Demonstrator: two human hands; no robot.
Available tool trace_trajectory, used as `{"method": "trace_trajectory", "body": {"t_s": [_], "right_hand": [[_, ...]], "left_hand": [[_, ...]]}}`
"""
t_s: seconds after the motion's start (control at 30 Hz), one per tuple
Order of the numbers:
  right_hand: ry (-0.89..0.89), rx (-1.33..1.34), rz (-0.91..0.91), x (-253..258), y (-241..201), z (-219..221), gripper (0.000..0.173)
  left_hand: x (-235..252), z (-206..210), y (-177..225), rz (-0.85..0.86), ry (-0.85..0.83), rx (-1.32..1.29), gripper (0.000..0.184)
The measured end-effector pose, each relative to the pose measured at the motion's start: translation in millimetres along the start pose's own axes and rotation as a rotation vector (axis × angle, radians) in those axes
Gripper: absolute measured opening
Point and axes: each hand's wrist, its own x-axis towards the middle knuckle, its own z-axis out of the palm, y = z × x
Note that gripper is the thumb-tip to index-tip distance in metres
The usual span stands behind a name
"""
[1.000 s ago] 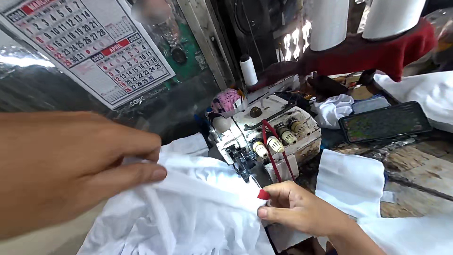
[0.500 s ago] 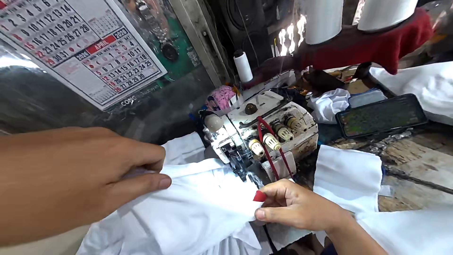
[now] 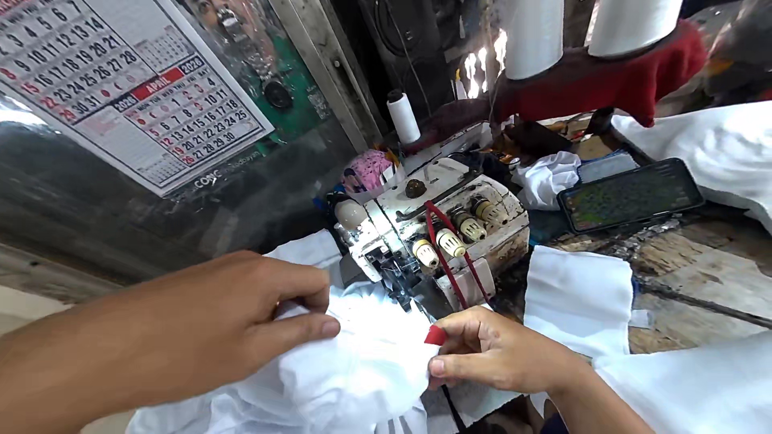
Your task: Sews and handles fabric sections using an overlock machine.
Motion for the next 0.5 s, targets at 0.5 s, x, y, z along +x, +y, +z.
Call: {"method": "trace_trajectory", "body": {"t_s": [0.5], "right_hand": [[0.195, -0.161, 0.141, 7, -12, 24, 0.026]], "left_hand": [[-8, 68, -51, -0.094, 0.126, -0.113, 0.03]]}}
